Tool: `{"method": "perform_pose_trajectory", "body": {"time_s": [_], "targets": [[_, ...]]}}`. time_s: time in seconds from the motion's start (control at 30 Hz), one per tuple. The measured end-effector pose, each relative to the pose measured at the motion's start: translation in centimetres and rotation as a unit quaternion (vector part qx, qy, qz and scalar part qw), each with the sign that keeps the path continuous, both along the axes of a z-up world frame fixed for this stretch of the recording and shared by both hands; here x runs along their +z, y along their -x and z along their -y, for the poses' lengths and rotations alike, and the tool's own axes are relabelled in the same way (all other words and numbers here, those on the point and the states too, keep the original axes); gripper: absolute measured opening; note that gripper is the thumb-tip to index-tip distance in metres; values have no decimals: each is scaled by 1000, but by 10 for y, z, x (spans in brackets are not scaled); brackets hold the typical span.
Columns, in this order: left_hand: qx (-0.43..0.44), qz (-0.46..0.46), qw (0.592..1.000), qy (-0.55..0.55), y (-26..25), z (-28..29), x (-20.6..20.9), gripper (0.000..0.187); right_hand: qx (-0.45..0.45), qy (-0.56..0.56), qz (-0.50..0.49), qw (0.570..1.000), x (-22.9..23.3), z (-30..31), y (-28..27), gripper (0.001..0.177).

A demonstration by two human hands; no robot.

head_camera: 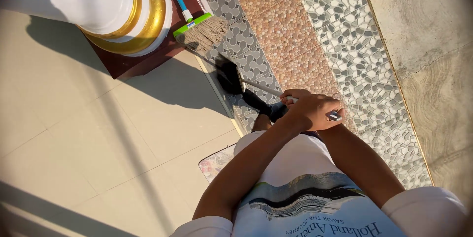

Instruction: The recorder mops the floor and then sweeps the walkway outside.

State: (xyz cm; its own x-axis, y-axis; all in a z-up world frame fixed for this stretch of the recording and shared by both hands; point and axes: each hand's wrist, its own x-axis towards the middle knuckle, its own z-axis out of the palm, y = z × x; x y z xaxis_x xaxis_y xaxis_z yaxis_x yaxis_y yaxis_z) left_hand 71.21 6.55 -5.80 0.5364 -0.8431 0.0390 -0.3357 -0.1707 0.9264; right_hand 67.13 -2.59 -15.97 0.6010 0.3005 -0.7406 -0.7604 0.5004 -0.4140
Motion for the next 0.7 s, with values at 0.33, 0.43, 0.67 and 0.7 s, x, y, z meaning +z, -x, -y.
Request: {"method": "perform_pose_trajectory", "body": {"time_s": [0.33, 0.43, 0.67, 0.7], "targets": [[-57, 37, 995, 66, 43, 93, 14, 23, -56, 254, 101, 960, 27, 123, 52, 28], [-75, 52, 992, 84, 46, 103, 24, 22, 28, 411, 78, 908, 17, 159, 55, 21], [-91, 76, 986, 115, 37, 134, 24, 24, -109, 262, -265, 921, 48, 172, 29, 28], [-97, 73, 986, 119, 35, 137, 20, 24, -132, 226, -247, 933, 38, 167, 31, 26]]}}
